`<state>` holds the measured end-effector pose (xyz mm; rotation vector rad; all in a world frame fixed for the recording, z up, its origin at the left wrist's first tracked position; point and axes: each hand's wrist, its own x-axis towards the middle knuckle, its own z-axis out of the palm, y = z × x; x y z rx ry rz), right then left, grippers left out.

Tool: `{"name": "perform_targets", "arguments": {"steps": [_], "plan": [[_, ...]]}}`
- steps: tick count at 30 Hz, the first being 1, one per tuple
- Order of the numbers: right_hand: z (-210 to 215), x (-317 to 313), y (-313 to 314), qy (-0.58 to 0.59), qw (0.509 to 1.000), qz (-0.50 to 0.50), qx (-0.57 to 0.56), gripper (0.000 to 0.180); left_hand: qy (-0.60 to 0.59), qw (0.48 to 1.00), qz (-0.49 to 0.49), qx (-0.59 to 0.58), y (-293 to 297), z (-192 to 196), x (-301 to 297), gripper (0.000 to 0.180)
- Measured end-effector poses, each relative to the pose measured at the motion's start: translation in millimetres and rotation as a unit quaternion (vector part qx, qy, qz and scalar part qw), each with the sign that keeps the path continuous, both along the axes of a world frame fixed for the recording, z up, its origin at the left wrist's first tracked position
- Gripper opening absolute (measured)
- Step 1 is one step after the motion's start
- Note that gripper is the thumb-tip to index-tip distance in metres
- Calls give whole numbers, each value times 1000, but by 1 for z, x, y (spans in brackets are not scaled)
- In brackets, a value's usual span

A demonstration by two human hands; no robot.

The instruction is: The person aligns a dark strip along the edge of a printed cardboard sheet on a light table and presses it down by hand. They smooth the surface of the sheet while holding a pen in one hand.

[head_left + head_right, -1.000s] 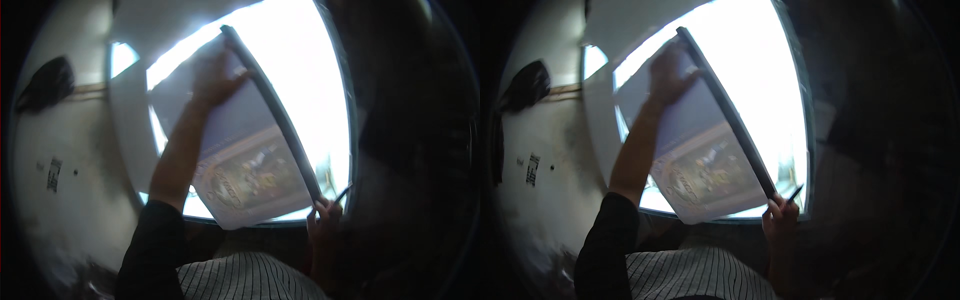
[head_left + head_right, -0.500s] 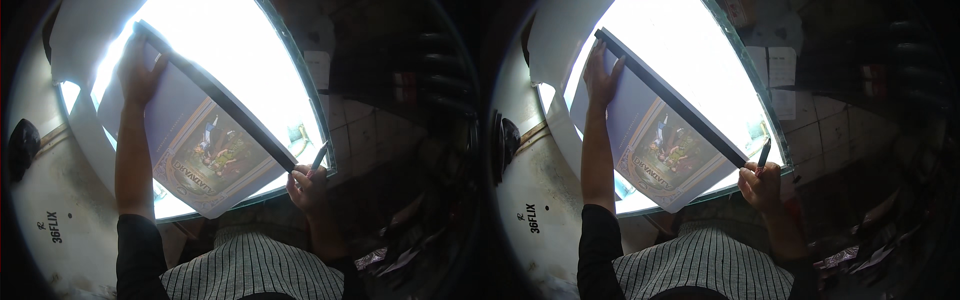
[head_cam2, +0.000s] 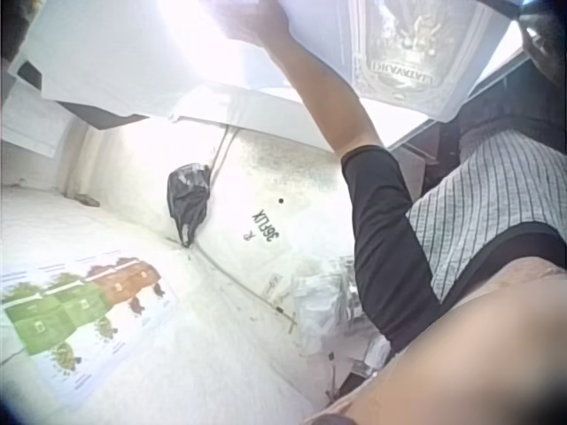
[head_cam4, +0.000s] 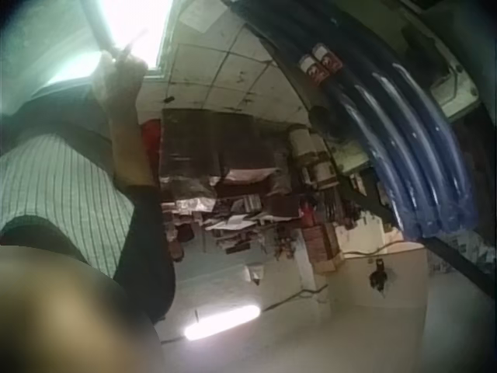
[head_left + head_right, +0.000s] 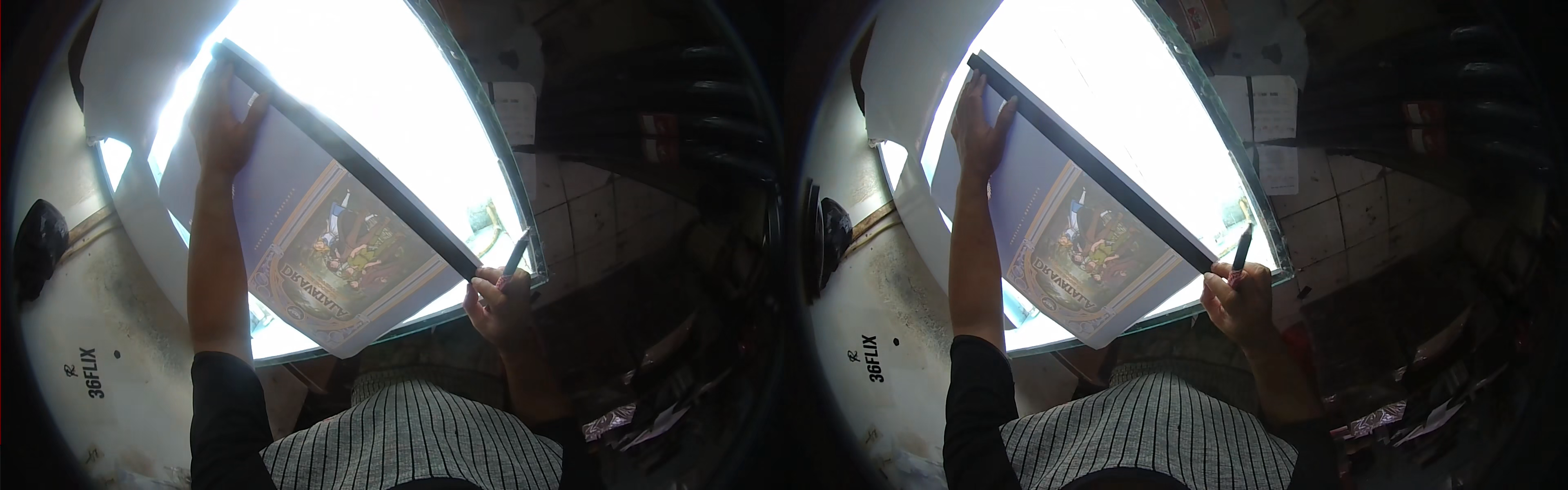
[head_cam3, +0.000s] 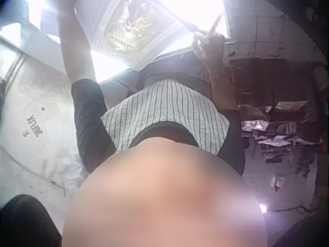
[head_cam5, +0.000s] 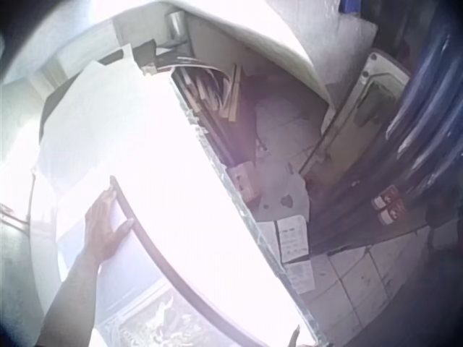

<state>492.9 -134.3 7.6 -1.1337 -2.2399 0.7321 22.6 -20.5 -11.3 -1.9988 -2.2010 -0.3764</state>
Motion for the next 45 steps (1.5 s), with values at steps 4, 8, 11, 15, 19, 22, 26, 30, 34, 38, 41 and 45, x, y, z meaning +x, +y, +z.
{"name": "perform_targets", "arguments": {"steps": [4, 8, 11, 15, 19, 22, 26, 30, 34, 38, 41, 45], "plan": [[0, 3, 4, 2, 1000, 16, 10, 47, -5, 1000, -6, -1, 1, -4, 4, 72], [4, 2, 6, -1, 999, 43, -9, 43, -8, 1000, -10, 7, 2, 5, 3, 71], [3, 3, 6, -2, 999, 37, -5, 46, -11, 1000, -14, 11, 3, 3, 5, 71], [3, 0, 6, 6, 1000, 25, 3, 48, 2, 1000, -8, 1, 0, -1, 0, 72], [2, -1, 5, 7, 1000, 24, -2, 48, 2, 1000, -10, 7, -1, -1, -2, 72], [2, 1, 5, 0, 1000, 22, 0, 47, -8, 1000, -1, -3, 0, -2, 1, 72], [3, 5, 5, -15, 999, 33, -6, 46, 2, 1000, 0, 1, 1, -4, 2, 72], [1, 3, 7, 3, 1000, 20, 5, 42, -4, 1000, -6, 5, 3, 0, 6, 71], [3, -8, 5, 7, 999, 44, 21, 42, -27, 998, 49, -29, -10, 10, -2, 71], [6, 5, 3, -76, 994, 71, 23, 34, -2, 998, 50, -41, -7, -9, 6, 76], [0, 11, -2, -66, 995, 64, 46, 30, -32, 996, 61, -59, 3, 5, 21, 83], [-6, 5, -7, -60, 996, 52, 31, 34, -33, 993, 80, -78, -6, 17, 13, 86]]}}
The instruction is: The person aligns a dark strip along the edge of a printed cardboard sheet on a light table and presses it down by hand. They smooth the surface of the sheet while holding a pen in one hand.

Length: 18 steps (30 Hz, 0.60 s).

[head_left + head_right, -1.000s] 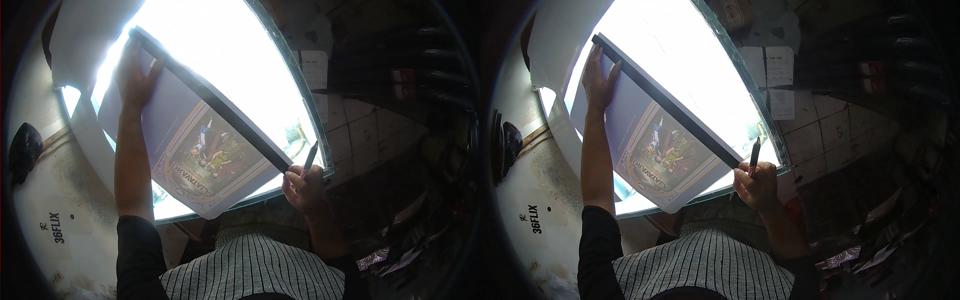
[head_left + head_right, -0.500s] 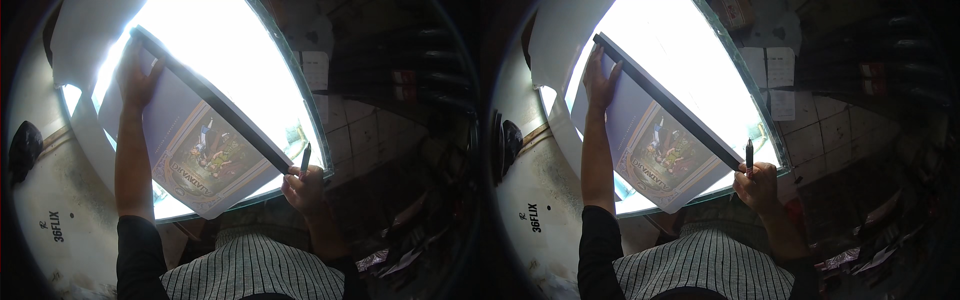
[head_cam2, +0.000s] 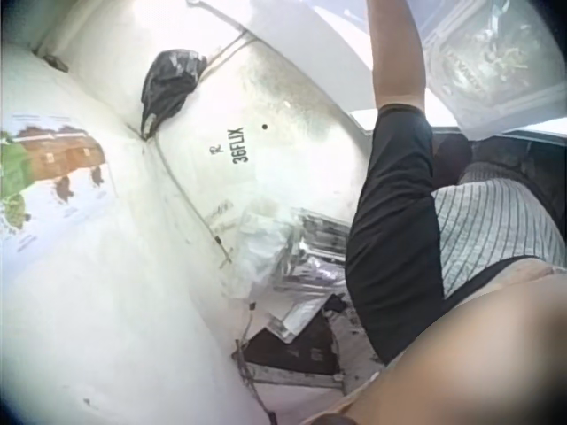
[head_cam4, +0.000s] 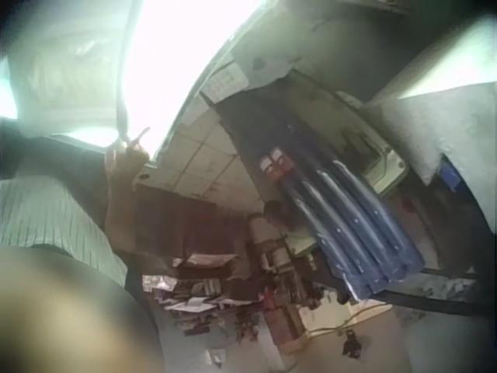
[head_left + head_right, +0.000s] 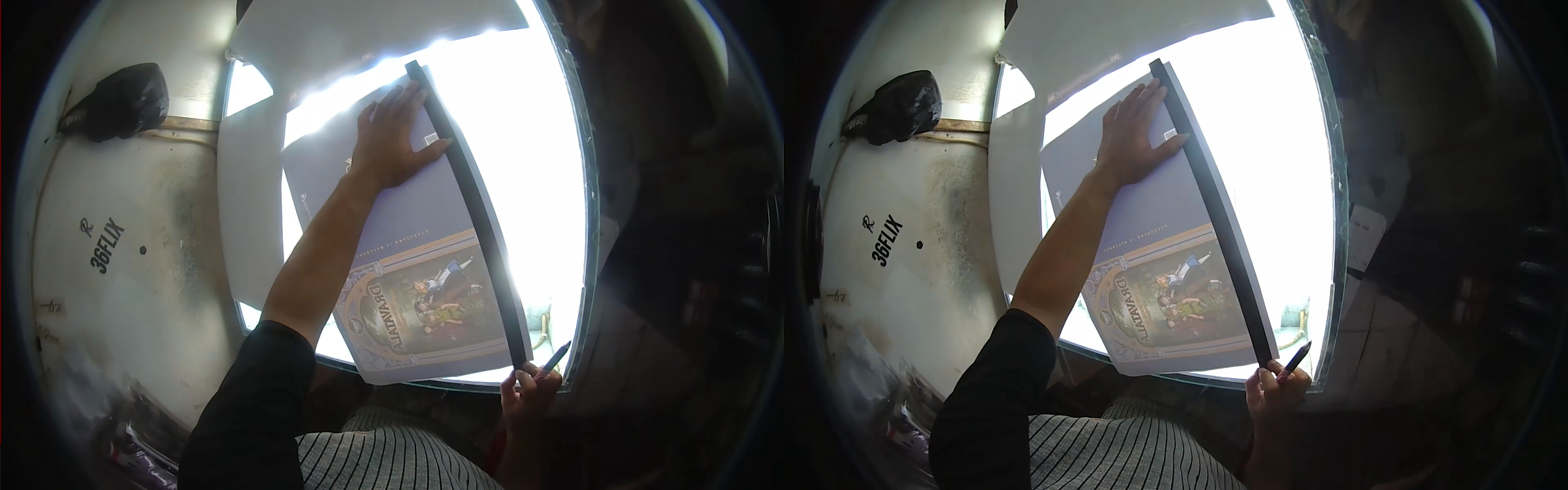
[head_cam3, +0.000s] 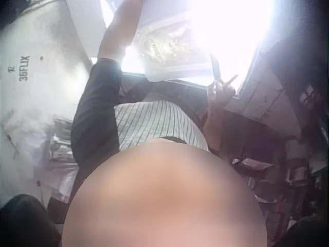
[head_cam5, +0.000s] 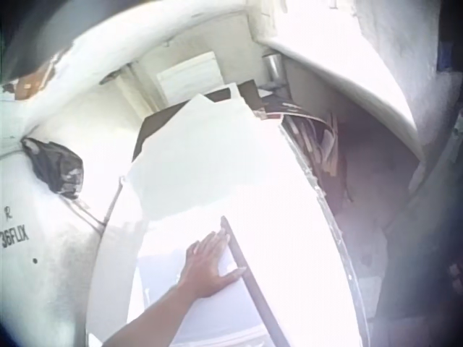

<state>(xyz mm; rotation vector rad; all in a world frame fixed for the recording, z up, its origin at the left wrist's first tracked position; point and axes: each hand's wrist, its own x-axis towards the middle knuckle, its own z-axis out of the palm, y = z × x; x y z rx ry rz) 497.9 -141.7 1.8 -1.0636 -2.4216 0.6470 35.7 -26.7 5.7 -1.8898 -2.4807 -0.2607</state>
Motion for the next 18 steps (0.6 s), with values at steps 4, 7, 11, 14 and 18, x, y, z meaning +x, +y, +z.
{"name": "perform_targets", "arguments": {"steps": [4, 7, 11, 14, 18], "plan": [[-1, 1, 1, -4, 1000, 0, -10, 35, -3, 1000, 5, 0, -1, 2, 0, 86], [0, 3, 2, -4, 1000, -2, -14, 34, -20, 1000, 11, 0, 1, 3, 1, 87], [1, 1, 2, 1, 1000, -8, -10, 33, -15, 1000, 5, 1, 1, 1, 1, 88], [2, -1, 3, 5, 1000, -12, -13, 33, -14, 1000, 6, -2, 1, 0, 1, 89], [5, -3, 5, 7, 1000, -9, -10, 30, -9, 1000, 6, -8, 0, 1, 1, 89]]}}
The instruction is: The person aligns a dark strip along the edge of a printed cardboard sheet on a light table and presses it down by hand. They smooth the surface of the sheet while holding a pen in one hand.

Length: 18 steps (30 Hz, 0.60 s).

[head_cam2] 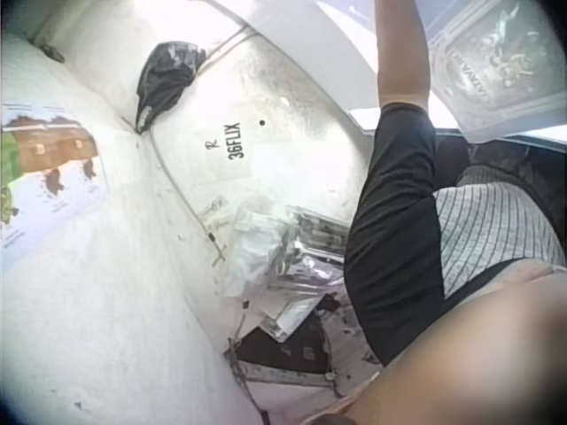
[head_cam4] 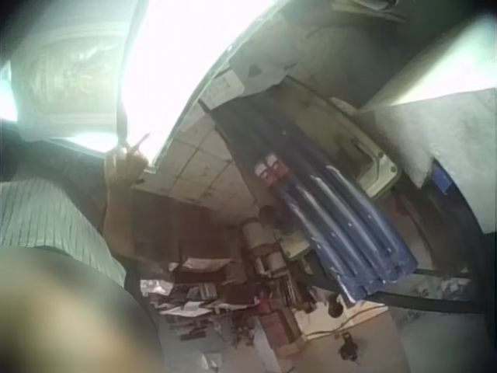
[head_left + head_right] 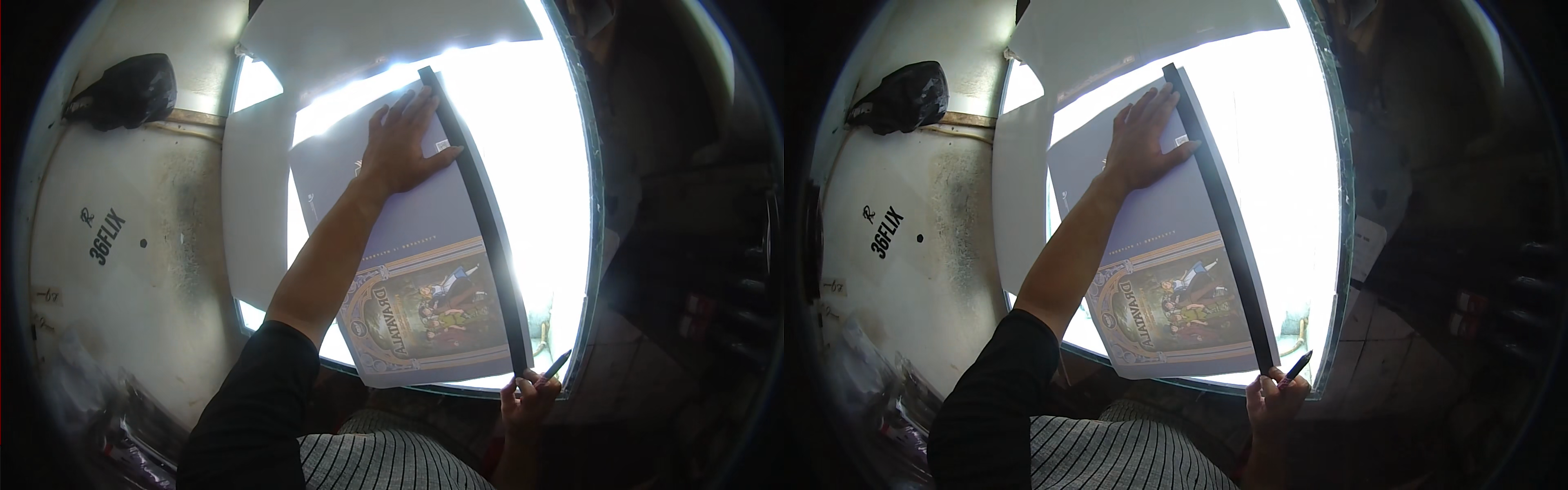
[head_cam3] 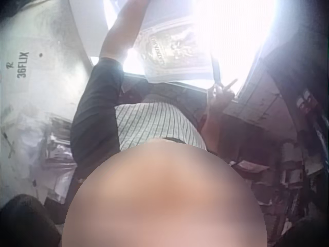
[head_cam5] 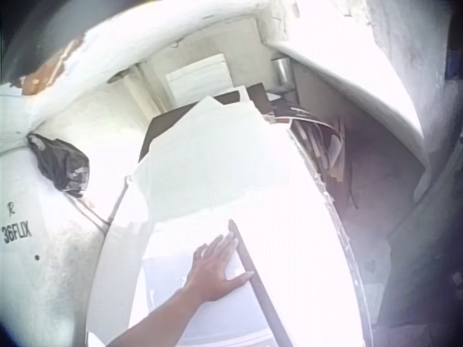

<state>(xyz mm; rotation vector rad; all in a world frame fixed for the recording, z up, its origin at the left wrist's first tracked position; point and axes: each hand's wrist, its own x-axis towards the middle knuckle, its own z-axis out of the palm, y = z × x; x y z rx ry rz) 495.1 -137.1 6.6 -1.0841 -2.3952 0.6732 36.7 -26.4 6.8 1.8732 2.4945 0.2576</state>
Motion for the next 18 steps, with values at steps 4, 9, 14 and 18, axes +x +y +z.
{"name": "perform_targets", "arguments": {"steps": [4, 9, 14, 18], "plan": [[-3, 2, -3, -6, 1000, -5, -4, 30, 0, 1000, 2, -3, 0, 0, 1, 89], [-3, 0, -4, -7, 1000, 2, 2, 31, -2, 1000, 3, -3, -2, 2, -2, 90], [0, 0, -5, -13, 1000, -3, 4, 32, 6, 1000, 0, 4, -2, 1, -1, 88], [4, 4, 3, -49, 998, -10, 32, 34, 30, 997, -38, 58, 11, -23, 5, 83]]}}
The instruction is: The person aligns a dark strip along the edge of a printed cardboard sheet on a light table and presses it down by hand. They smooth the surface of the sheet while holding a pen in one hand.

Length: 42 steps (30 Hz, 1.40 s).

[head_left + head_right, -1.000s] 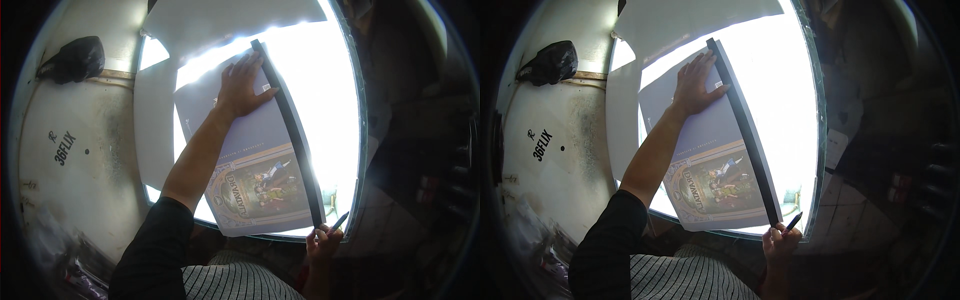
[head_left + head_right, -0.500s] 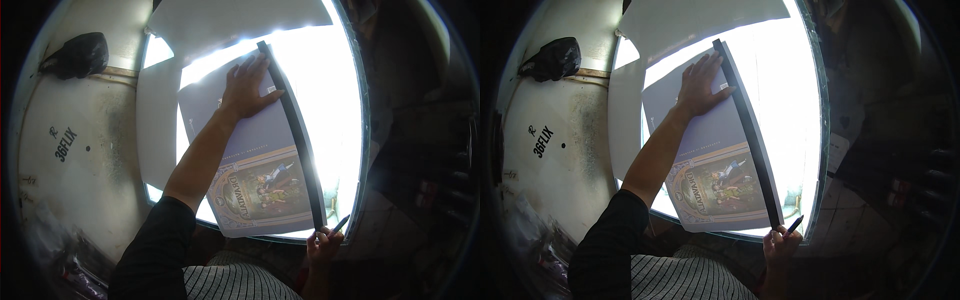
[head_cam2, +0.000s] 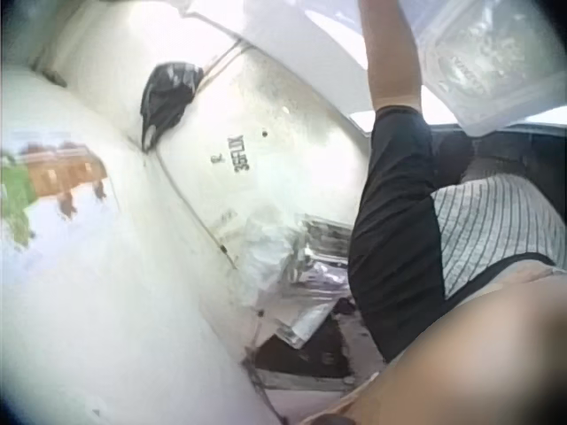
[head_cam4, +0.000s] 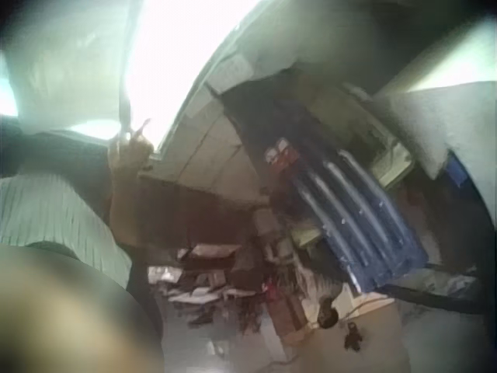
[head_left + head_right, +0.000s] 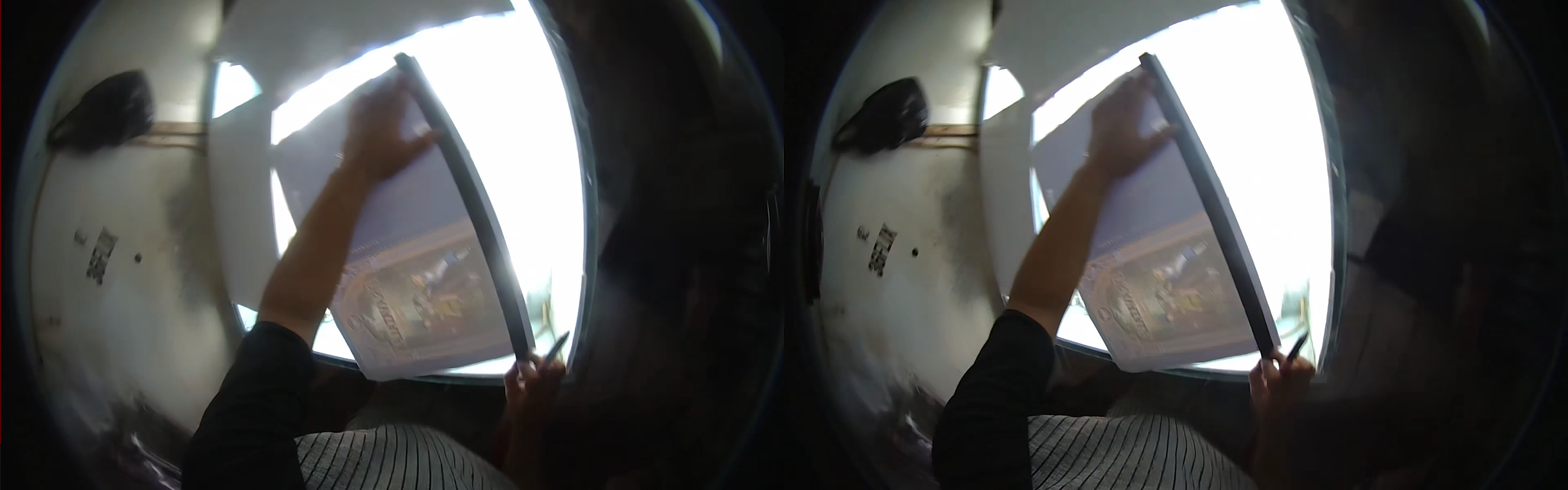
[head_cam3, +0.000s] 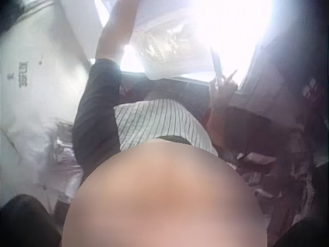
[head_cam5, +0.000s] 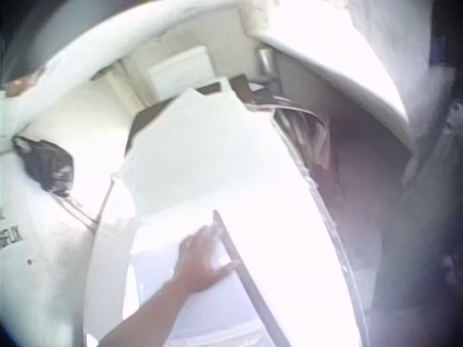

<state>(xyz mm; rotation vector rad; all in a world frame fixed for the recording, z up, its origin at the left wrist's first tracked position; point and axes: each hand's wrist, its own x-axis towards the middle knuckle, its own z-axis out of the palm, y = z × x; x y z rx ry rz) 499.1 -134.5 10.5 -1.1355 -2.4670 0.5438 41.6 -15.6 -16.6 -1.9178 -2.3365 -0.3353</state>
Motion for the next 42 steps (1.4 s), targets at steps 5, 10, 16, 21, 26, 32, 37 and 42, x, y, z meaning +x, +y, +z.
{"name": "perform_targets", "arguments": {"steps": [5, 10, 16, 21, 26, 32, 37, 42], "plan": [[1, -12, 3, 67, 996, 24, -48, 41, -21, 1000, -17, -8, -12, 21, -18, 76], [0, 0, 4, 86, 995, 1, -46, 39, -11, 999, -39, 1, -3, 7, -12, 74], [-4, -4, 1, 102, 994, -1, -44, 37, 17, 999, -37, 21, -6, 5, -15, 74], [-7, 1, 1, 102, 994, -1, -36, 35, -8, 999, -40, 21, -5, 3, -14, 78], [-6, -4, 6, 102, 994, 1, -27, 36, -38, 997, -68, 7, -4, 15, -13, 94], [-3, 2, 7, 121, 990, 32, -66, 40, -209, 972, 14, -109, 2, 33, 8, 134], [39, -36, 84, 187, 975, 92, -77, 23, -108, 952, 82, -275, 12, 66, 12, 147], [34, -170, 198, 282, 949, 78, -117, 55, -107, 938, 99, -316, 9, 79, 8, 147]]}}
